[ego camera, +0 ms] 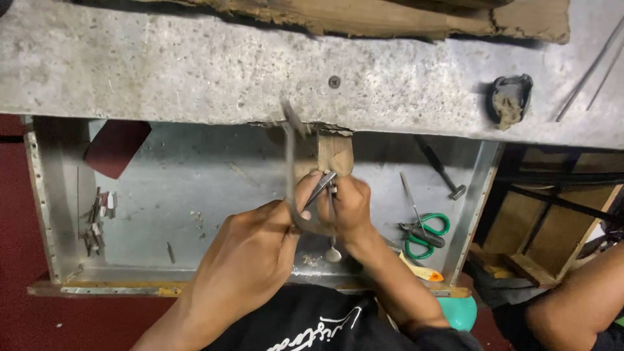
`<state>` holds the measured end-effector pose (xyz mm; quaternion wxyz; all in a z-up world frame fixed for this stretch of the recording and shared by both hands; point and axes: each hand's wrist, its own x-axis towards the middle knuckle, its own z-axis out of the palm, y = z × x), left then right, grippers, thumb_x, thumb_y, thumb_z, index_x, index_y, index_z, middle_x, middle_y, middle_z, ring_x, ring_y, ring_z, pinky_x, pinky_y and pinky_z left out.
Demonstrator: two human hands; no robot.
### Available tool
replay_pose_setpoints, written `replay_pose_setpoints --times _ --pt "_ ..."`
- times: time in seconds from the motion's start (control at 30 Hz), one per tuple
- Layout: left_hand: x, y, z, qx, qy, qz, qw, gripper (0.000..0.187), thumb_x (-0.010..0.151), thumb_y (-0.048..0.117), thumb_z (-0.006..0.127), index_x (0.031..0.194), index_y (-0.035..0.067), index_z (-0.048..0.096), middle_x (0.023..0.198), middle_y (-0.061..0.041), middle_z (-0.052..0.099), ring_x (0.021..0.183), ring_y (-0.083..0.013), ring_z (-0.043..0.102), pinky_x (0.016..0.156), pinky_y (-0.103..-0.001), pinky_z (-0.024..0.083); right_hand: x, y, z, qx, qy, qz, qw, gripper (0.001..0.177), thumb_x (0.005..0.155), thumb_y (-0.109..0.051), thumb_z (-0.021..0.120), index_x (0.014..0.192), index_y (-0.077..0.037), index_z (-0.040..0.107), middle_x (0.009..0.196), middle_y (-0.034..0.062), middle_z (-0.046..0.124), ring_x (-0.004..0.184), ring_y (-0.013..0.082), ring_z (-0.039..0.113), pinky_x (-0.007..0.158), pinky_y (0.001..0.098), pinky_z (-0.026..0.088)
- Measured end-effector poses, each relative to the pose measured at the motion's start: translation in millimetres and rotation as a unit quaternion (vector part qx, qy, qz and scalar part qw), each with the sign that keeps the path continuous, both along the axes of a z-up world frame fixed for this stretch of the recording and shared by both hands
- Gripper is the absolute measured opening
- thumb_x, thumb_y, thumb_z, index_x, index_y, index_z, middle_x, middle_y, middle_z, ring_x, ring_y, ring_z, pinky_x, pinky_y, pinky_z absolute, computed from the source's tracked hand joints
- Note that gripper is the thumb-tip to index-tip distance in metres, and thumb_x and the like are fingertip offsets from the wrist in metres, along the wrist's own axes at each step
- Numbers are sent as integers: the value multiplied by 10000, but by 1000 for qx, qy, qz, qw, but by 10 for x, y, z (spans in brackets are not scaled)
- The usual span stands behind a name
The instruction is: Using a jeweler's saw to cut a small piece of metal on a workbench with a bench pin.
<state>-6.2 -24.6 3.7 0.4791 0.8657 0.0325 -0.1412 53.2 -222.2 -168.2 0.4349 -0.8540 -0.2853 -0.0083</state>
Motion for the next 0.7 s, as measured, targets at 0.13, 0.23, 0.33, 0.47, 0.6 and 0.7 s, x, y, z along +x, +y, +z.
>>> replay_pose_setpoints --times 0.13,0.23,0.33,0.47,0.6,0.7 --pt "21 10 43 -6 20 13 1000 611 978 136 510 1577 204 414 870 -62 767 606 -317 698 541 -437 533 -157 -61 -103 -17 74 -35 997 97 818 30 507 834 -50 454 649 93 495 543 215 423 488 388 341" --pt "14 32 30 -14 0 11 1000 700 931 41 563 1590 172 368 961 -59 790 687 -311 737 561 -444 564 -270 -172 -60 -44 151 -42 987 53 909 -9 512 942 -48 527 701 45 568 592 151 494 511 349 411" --pt "4 -5 35 -11 -9 8 1000 652 947 54 551 1571 151 391 930 -69 780 665 -326 721 556 -462 564 -118 -53 57 -10 39 -8 999 124 887 66 503 832 -34 453 637 48 467 532 159 397 466 354 339" --pt "18 -8 72 -9 7 13 1000 628 948 66 547 1558 157 430 945 -92 794 703 -340 764 626 -444 608 -88 -27 -271 -21 14 -21 999 212 826 73 580 712 -25 431 621 99 492 515 225 453 450 380 309" --pt "-29 21 -19 5 15 -5 1000 727 957 76 567 1624 180 298 904 -70 773 635 -306 711 544 -458 530 -342 -92 13 -81 138 -67 985 248 870 -165 698 978 -53 505 756 83 628 612 196 546 543 383 429" --pt "-8 -16 19 -14 -19 11 1000 688 939 56 568 1582 185 358 1248 -94 773 784 -341 764 614 -476 592 -206 -39 127 -55 112 -26 992 234 957 -219 660 991 -53 498 716 59 599 563 167 535 504 354 435"
